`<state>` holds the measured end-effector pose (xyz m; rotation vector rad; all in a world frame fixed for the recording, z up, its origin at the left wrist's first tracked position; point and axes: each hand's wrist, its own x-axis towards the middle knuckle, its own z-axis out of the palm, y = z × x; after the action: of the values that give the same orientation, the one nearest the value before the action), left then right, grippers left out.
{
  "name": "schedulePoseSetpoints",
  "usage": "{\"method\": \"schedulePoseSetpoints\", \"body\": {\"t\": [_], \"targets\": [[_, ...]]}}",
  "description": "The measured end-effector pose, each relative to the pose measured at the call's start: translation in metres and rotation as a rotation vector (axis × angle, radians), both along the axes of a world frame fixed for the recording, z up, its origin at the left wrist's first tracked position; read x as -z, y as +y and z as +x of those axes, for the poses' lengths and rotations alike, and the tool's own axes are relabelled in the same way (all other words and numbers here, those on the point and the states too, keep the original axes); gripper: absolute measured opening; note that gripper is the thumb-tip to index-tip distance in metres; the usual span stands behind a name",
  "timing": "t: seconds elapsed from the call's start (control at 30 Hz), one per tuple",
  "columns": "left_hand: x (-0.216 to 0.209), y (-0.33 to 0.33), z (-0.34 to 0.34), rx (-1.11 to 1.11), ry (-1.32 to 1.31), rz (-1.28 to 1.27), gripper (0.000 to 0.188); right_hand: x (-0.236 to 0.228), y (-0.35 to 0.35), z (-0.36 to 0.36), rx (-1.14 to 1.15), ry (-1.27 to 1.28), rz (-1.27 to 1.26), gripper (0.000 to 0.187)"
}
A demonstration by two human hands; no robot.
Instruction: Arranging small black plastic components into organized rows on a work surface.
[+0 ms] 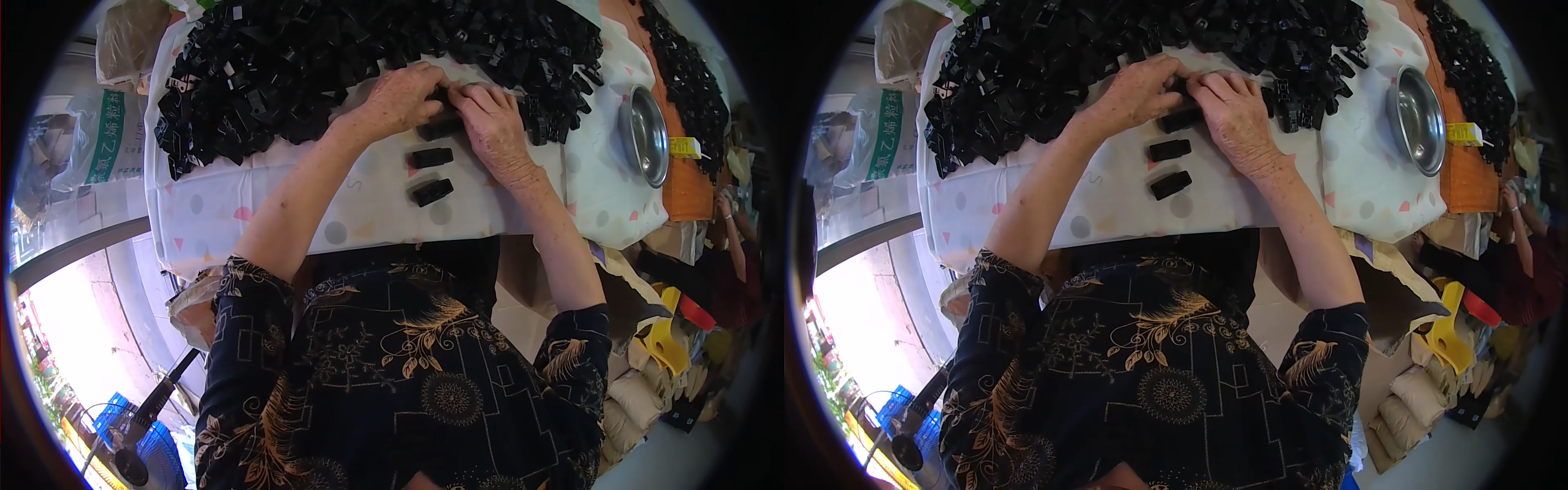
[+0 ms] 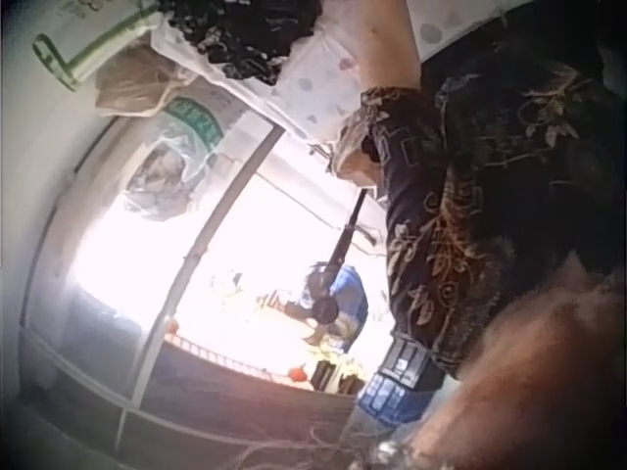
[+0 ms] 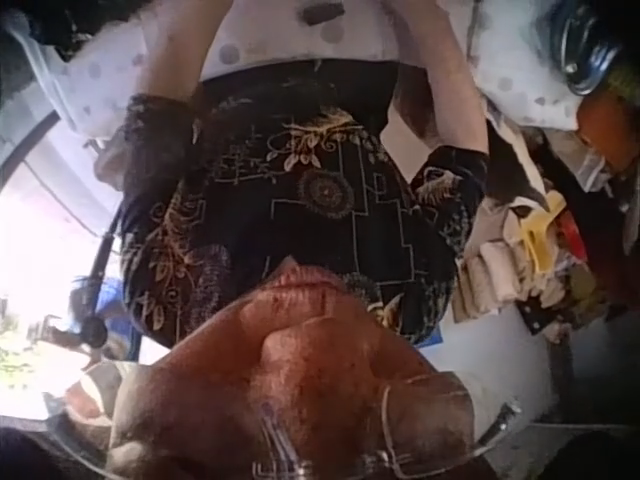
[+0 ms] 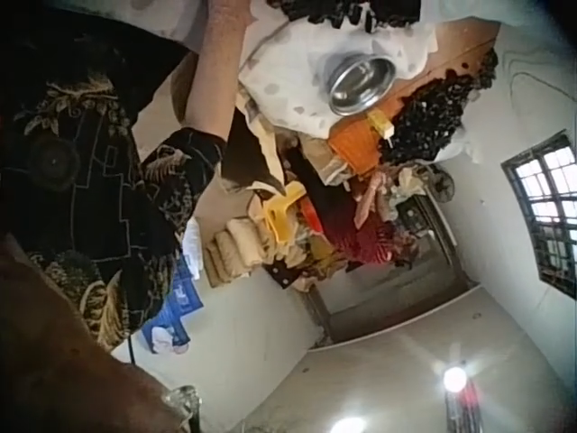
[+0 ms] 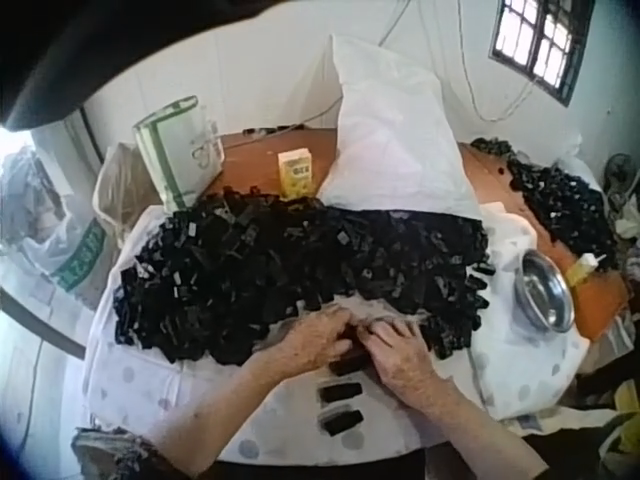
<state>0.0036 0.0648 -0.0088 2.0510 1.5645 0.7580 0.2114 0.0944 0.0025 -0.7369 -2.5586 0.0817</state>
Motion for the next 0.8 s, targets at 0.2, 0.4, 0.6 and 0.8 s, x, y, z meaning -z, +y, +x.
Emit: {"method": "schedulePoseSetpoints", "body": {"t": [0.2, 0.4, 0.6, 0.8], "targets": [[0.005, -0.008, 0.002, 0.027, -0.013, 0.115, 0.033, -0.006, 0.013, 0.001, -0.065, 0.008, -0.149, 0.028], [-0.015, -0.053, 0.01, 0.005, 0.14, -0.017, 0.028, -0.015, 0.035, -0.038, -0.007, 0.252, -0.462, 0.031], [-0.009, -0.072, 0.009, 0.0, 0.165, 0.041, 0.026, -0.005, 0.046, -0.092, 0.169, -0.01, -0.182, 0.035], [-0.024, -0.08, -0.024, -0.309, 0.283, 0.299, 0.022, 0.0, 0.044, -0.102, 0.279, -0.155, -0.108, 0.029]]}}
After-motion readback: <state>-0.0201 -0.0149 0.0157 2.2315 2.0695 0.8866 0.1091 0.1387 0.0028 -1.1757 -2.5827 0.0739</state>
